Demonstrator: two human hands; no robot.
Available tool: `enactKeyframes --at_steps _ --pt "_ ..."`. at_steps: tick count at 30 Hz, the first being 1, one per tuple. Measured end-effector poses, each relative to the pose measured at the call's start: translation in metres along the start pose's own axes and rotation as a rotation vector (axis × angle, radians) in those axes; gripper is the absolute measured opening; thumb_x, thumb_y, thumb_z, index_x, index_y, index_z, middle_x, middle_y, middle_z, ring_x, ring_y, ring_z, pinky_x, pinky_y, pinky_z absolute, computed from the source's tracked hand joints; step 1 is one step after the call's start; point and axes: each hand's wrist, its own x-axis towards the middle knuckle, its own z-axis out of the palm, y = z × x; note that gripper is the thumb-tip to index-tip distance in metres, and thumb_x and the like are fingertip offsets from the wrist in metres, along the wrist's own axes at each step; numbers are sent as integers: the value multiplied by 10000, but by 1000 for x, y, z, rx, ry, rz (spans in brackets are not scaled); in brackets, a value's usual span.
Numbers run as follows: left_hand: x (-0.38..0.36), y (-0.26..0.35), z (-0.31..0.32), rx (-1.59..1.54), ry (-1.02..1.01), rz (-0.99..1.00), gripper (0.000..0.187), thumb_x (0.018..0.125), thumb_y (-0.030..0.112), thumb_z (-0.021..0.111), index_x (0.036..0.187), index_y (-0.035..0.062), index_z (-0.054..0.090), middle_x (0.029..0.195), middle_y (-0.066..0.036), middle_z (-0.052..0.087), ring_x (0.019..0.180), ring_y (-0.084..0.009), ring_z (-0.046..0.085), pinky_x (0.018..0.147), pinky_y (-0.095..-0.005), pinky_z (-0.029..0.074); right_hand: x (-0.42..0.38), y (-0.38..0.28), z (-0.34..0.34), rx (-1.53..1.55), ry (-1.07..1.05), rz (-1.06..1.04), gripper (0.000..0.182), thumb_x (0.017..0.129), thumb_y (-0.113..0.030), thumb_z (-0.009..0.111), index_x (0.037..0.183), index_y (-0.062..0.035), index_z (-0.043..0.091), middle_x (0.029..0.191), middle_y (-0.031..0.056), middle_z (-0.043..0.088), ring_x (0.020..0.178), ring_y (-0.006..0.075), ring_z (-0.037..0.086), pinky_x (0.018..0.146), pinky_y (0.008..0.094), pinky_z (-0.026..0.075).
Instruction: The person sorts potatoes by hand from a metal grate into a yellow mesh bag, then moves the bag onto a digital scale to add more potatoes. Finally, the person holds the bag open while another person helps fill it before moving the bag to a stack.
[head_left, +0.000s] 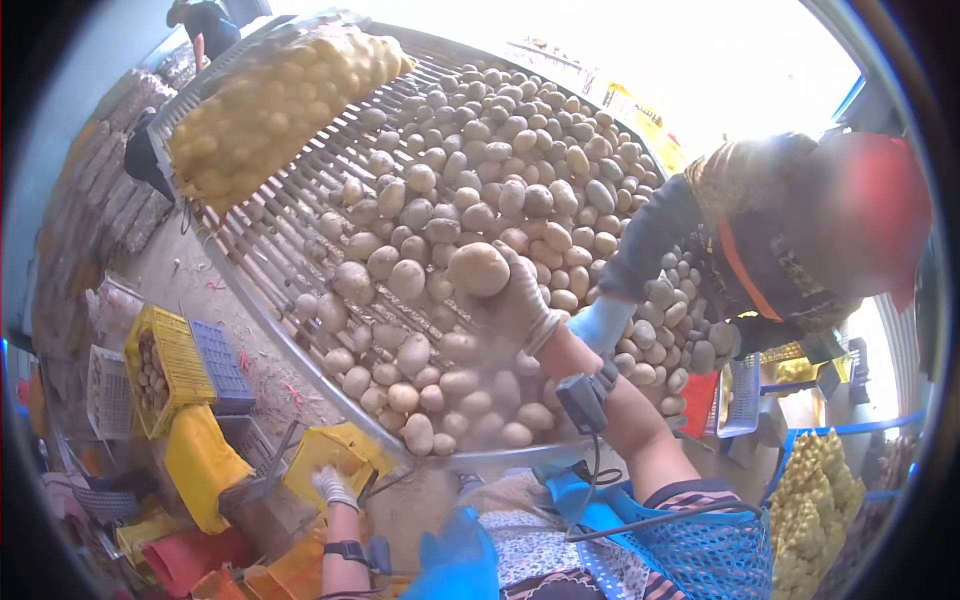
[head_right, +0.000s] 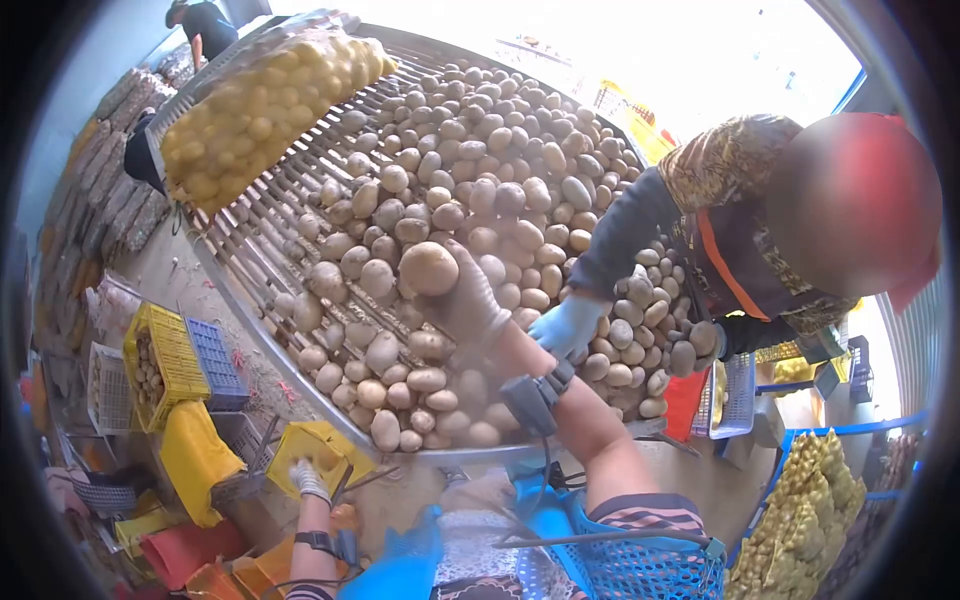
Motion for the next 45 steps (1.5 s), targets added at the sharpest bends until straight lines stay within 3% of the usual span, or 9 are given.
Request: enactKeyframes --at_steps 6,15,21,25,29,34,36,38,45 --pt "-185 164 65 269 -760 845 532 876 95 624 1353 9 403 1252 -80 508 1186 -206 470 1037 -355 372 -37 90 2 -175 24 179 444 945 -497 473 1083 -91 589 1009 50 649 899 151 632 596 270 539" --pt "-117 95 9 -328 -565 -386 455 817 148 682 1211 135 457 1032 -40 519 901 -161 549 655 -340 538 -112 168 -79 -1784 -195 -248 132 884 -199 570 897 -82 630 788 107 645 753 233 635 682 359 498" --pt "-69 64 4 -168 -163 42 542 809 103 658 1308 89 446 1177 -77 533 953 -160 542 803 -295 502 -67 115 -65 -2219 -36 -707 146 780 -160 616 926 -150 620 1048 84 598 993 296 574 779 404 461" --pt "-135 125 87 -28 -634 450 451 830 48 629 1267 58 516 1191 -62 556 1064 -184 542 902 -306 457 -26 99 -89 -2646 -57 -671 441 681 -299 682 1107 -206 619 1313 100 491 1239 316 432 945 463 400" --pt "-160 141 192 765 -825 1227 483 789 150 688 1251 86 561 1165 -142 591 1023 -308 581 926 -398 469 -15 67 -84 -2564 -153 -497 641 641 -301 714 1256 -220 552 1335 160 462 1237 349 433 964 474 402" --pt "-184 149 252 1588 -729 1120 673 770 413 676 1336 118 461 1151 -171 567 1026 -345 583 881 -459 478 -15 31 -124 -2387 -173 -458 591 770 -144 655 1333 -185 481 1269 200 499 1105 336 536 884 404 486" --pt "-180 150 258 1583 -704 1033 663 778 410 669 1327 104 461 1182 -181 564 1053 -360 577 875 -473 477 -25 35 -117 -711 129 -48 499 850 -217 627 1314 -107 480 1168 129 560 1076 243 553 874 393 487" --pt "-163 145 255 1335 -799 1048 603 800 386 656 1257 27 497 1097 -181 612 996 -299 617 804 -435 514 -40 22 -104 -469 162 46 458 904 -327 579 1264 -56 497 1068 72 589 998 178 571 847 355 499" --pt "-187 145 222 -446 -1223 -499 431 903 365 525 1199 55 570 1192 -134 604 1076 -268 589 959 -422 454 -52 8 -103 -275 65 294 437 910 -474 547 1095 -79 574 858 32 610 715 171 602 621 256 523"
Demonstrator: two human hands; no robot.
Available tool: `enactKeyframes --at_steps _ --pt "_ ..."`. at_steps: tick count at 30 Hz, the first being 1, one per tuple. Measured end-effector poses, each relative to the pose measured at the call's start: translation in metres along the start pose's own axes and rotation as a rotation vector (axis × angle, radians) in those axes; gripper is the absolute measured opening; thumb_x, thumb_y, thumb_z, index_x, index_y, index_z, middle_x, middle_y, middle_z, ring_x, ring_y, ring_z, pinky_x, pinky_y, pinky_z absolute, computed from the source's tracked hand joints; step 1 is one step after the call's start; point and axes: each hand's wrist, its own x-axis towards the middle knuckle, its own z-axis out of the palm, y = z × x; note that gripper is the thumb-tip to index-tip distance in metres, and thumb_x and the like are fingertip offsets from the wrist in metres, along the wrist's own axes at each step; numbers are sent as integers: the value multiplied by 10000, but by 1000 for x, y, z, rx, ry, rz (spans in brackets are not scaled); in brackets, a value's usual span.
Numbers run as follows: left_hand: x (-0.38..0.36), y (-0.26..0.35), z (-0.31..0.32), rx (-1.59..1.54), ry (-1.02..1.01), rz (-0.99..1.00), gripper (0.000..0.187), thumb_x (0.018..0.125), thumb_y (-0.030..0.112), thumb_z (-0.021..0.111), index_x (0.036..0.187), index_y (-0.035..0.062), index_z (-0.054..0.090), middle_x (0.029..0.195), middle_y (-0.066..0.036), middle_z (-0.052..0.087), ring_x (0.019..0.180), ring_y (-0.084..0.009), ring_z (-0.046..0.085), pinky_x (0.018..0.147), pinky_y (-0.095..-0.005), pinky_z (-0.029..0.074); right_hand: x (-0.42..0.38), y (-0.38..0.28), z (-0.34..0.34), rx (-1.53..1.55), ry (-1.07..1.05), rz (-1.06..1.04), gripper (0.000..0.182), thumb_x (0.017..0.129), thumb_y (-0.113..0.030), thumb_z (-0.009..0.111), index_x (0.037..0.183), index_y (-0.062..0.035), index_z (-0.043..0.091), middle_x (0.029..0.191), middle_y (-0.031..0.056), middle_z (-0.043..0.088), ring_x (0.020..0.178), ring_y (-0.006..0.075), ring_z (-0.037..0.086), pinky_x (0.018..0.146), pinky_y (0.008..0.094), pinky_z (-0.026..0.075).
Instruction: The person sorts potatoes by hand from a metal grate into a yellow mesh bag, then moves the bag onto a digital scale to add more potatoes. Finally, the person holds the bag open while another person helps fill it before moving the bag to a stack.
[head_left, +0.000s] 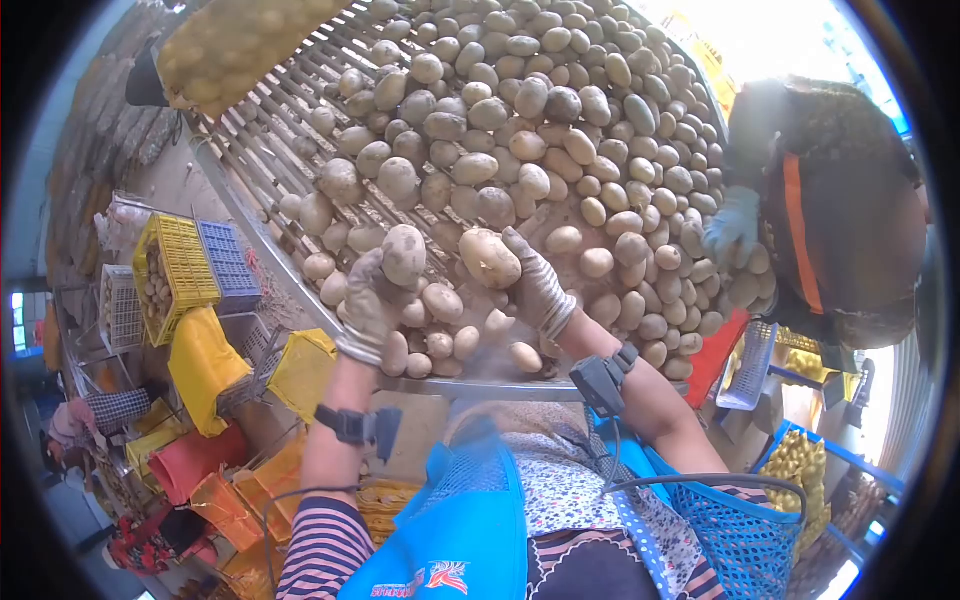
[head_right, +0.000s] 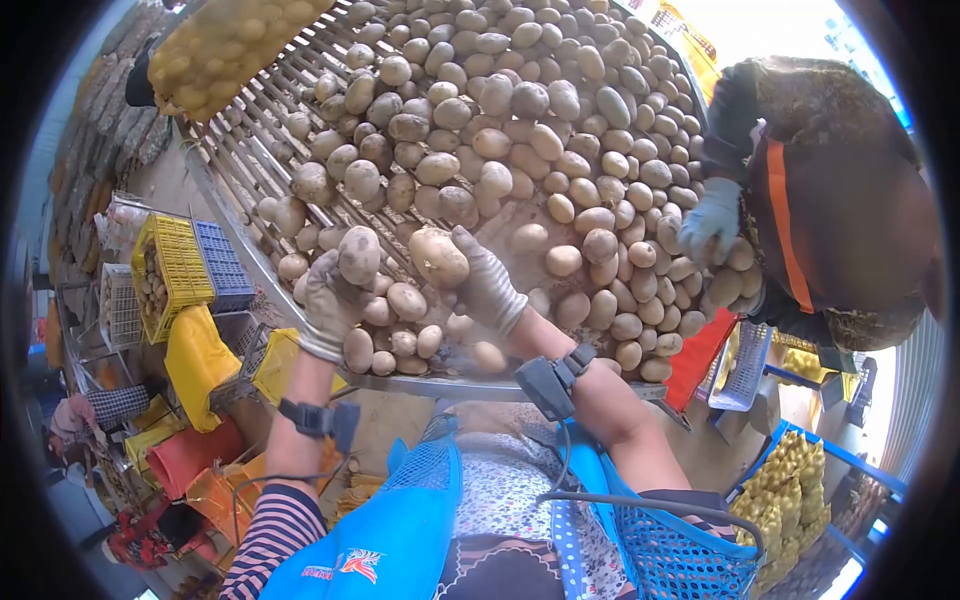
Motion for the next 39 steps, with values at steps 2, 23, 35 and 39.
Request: enactKeyframes --at_steps 2,23,35,39 --pt "-24 -11 13 -150 -142 -36 437 905 383 506 1214 80 566 1229 -129 579 1119 -271 559 984 -446 426 6 9 3 -5 -57 13 435 921 -456 557 1104 -64 604 850 26 633 680 146 607 554 246 518" --pt "-164 45 -171 111 911 432 374 880 228 574 1236 129 516 1259 -54 510 1032 -214 570 844 -447 517 240 27 144 -2534 207 -687 546 745 -111 658 1261 -219 516 1149 162 531 1075 365 543 869 471 440" --pt "-62 62 -22 543 413 564 289 944 105 547 1228 49 548 1132 -43 595 892 -127 613 790 -250 523 73 70 128 8 -117 -67 619 860 -579 487 1259 -106 517 1066 82 616 873 156 610 629 277 511" --pt "16 116 -58 2041 394 826 456 792 210 677 1230 127 578 1269 -159 532 1166 -361 469 1003 -478 379 47 67 137 -66 33 -166 672 865 -700 421 1256 -165 538 1016 53 640 810 179 627 560 298 487"
